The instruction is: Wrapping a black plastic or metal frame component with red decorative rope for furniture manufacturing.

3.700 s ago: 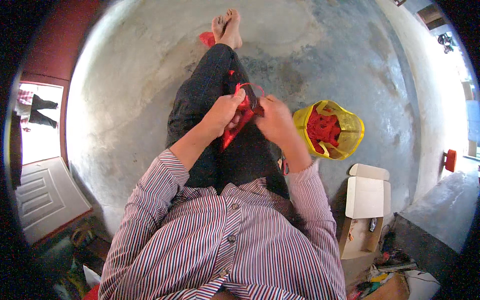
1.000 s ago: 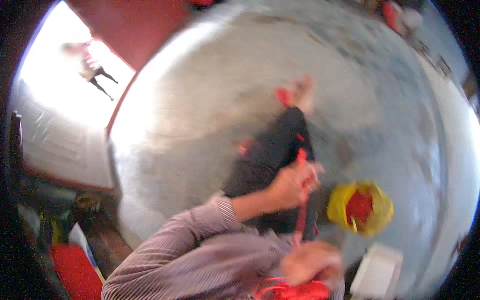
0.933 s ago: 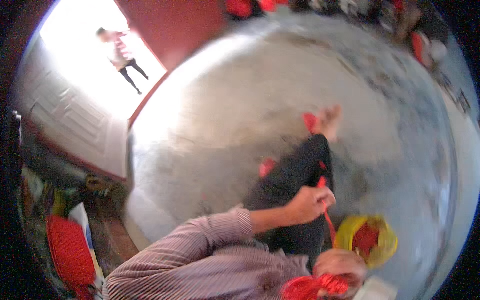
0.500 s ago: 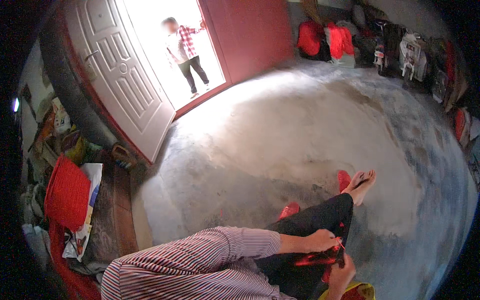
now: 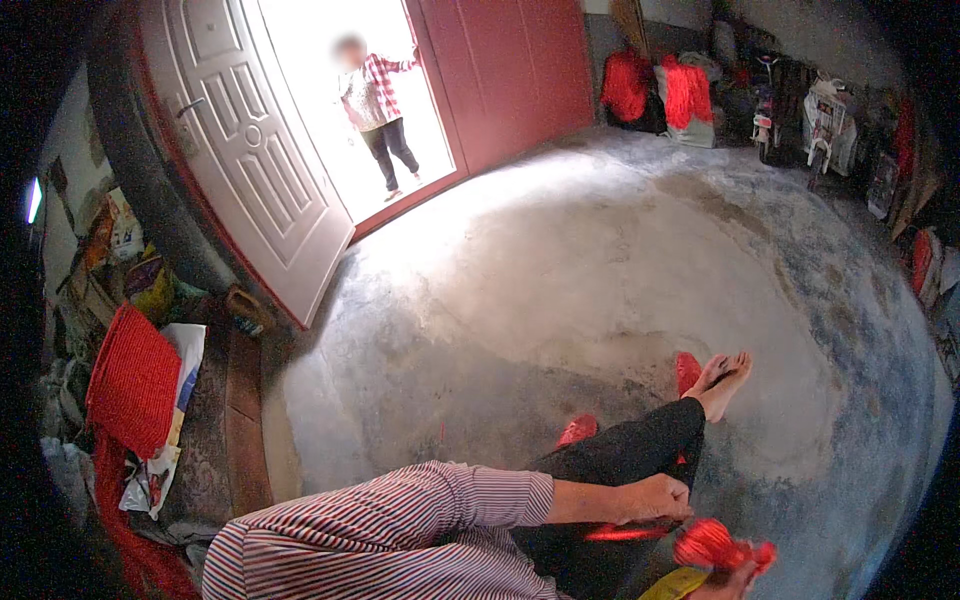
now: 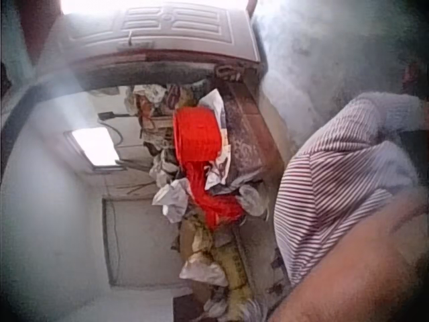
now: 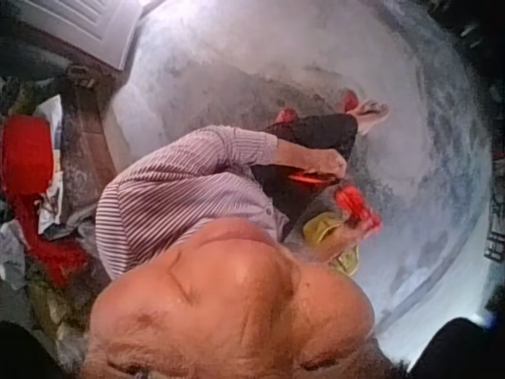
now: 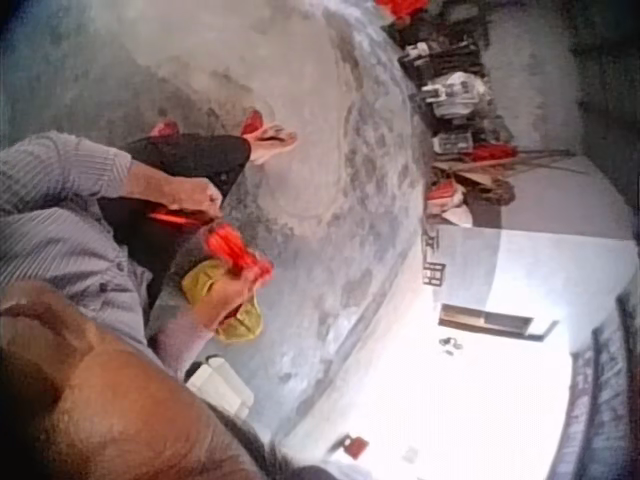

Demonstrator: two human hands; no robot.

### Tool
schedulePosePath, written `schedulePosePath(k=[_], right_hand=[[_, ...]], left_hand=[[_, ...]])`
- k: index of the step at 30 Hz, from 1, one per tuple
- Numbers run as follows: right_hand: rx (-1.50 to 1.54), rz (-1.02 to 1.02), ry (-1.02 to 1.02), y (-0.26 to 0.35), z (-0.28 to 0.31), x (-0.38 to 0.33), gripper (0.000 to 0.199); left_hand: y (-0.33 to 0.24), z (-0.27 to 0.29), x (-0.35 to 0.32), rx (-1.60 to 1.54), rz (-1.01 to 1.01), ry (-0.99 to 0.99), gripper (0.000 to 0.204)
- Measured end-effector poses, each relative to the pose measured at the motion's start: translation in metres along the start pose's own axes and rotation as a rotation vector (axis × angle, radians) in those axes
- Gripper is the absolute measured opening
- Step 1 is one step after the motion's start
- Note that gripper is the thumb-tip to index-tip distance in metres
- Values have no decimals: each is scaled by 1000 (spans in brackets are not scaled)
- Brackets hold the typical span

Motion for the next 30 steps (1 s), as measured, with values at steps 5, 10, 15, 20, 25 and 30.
schedulePosePath(k=[5,10,15,20,25,30], right_hand=[[591,-356,124,-128,-181,100,47],[1043,-247,-83,-269,-216,177,56],[700,-336,-94,-225,-204,148,56],[934,-321,-161,-186,-220,131,57],[829,-331,-222,-223,-206,146,46],[558,-328,-51,-150,-157,108,39]], left_hand=[[23,0,26,706,-372,-189,33],[90,-20,46,-324,142,132,22],[74,-18,16,-450,68,105,11],[-2,-1,-41,485,-490,-364,23],[-31,-67,-103,716,-1070,-256,28],[-17,-68,-79,226,-497,58,26]])
Point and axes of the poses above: each hand's wrist, its own x-axis towards the middle knuckle, its own z-axis out of the back of the hand, y = z × x, the point moved 7 cm from there along x, towards the middle knuckle, and after that the axes turned 2 degrees about z, right-handed, at the moved point
